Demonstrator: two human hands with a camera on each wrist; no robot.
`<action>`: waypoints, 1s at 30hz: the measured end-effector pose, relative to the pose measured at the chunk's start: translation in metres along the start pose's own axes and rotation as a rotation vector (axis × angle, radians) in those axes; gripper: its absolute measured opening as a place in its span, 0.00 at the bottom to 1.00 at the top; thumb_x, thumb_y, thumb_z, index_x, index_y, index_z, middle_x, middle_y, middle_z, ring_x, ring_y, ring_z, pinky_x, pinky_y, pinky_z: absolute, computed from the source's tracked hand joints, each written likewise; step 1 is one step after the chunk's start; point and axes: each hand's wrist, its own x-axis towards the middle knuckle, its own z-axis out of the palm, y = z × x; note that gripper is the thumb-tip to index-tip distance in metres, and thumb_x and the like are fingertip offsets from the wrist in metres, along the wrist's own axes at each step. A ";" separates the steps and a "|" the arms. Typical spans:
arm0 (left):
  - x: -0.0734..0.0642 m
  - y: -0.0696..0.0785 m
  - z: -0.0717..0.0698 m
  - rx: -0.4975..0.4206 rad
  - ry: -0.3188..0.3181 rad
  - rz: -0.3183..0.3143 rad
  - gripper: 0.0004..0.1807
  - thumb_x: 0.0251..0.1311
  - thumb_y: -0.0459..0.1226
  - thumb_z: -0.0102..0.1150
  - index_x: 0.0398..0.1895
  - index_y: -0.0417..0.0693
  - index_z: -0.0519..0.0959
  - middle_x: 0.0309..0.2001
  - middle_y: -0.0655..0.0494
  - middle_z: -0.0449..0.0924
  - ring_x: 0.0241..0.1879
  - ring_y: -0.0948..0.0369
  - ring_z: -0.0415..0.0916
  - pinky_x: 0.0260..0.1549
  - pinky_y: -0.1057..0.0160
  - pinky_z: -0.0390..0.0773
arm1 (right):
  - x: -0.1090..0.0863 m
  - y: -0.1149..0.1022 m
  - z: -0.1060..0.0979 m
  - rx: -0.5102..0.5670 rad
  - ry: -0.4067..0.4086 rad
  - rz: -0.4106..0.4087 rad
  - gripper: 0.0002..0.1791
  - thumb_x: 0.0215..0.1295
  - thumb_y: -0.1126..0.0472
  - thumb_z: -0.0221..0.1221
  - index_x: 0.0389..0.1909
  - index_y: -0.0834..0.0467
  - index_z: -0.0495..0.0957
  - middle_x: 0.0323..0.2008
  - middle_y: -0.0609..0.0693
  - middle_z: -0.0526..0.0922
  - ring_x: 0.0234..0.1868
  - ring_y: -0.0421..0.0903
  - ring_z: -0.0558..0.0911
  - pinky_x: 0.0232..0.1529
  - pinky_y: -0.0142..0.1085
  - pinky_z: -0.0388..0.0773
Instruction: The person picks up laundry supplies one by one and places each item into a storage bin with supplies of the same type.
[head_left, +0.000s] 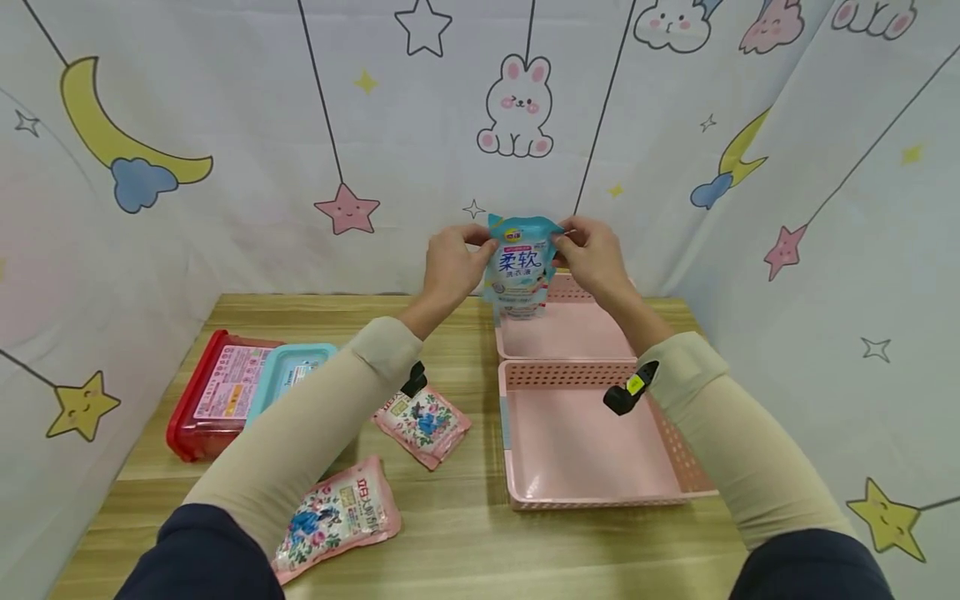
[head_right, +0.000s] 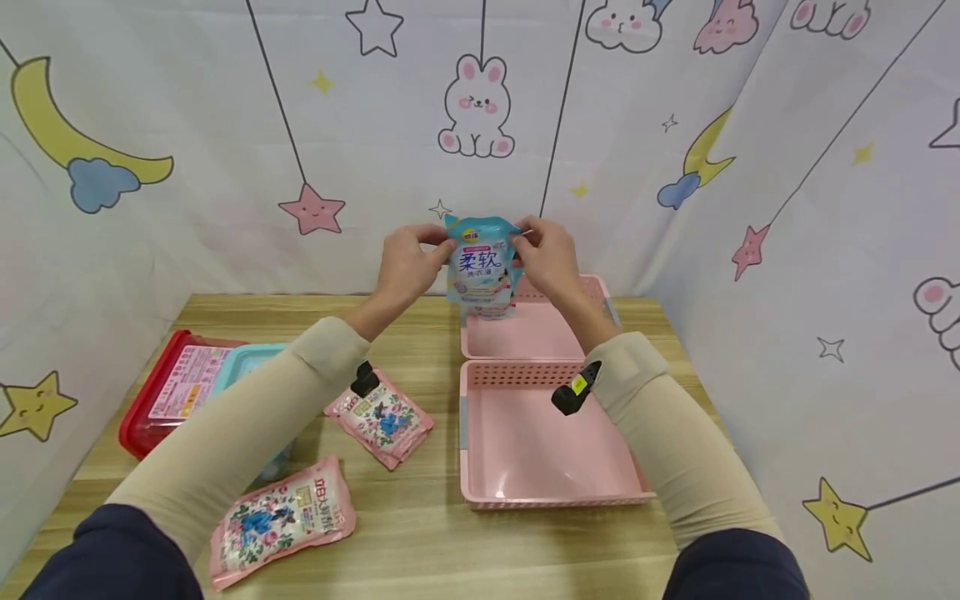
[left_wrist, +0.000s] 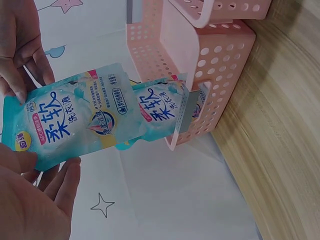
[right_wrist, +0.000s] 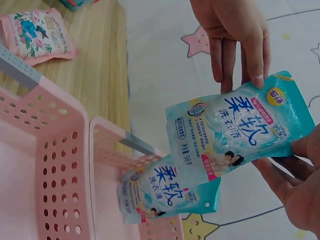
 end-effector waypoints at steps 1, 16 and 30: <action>-0.001 0.000 0.003 -0.017 -0.005 -0.011 0.12 0.75 0.41 0.64 0.53 0.44 0.87 0.49 0.51 0.88 0.51 0.54 0.85 0.48 0.55 0.84 | 0.001 0.002 -0.002 -0.002 0.004 0.006 0.10 0.82 0.64 0.55 0.51 0.67 0.81 0.47 0.65 0.85 0.45 0.58 0.89 0.43 0.32 0.87; -0.010 0.013 0.042 -0.161 -0.254 -0.083 0.30 0.83 0.49 0.49 0.79 0.44 0.67 0.74 0.45 0.72 0.69 0.49 0.76 0.66 0.55 0.77 | 0.009 0.032 -0.029 -0.086 0.104 0.070 0.11 0.83 0.64 0.53 0.54 0.67 0.80 0.50 0.64 0.85 0.47 0.54 0.88 0.43 0.30 0.86; -0.018 0.007 0.073 -0.385 -0.469 -0.166 0.46 0.77 0.70 0.31 0.86 0.52 0.56 0.80 0.46 0.64 0.79 0.44 0.59 0.77 0.43 0.59 | -0.003 0.067 -0.034 -0.047 0.209 0.128 0.15 0.83 0.64 0.52 0.59 0.69 0.80 0.53 0.68 0.85 0.48 0.56 0.87 0.46 0.30 0.86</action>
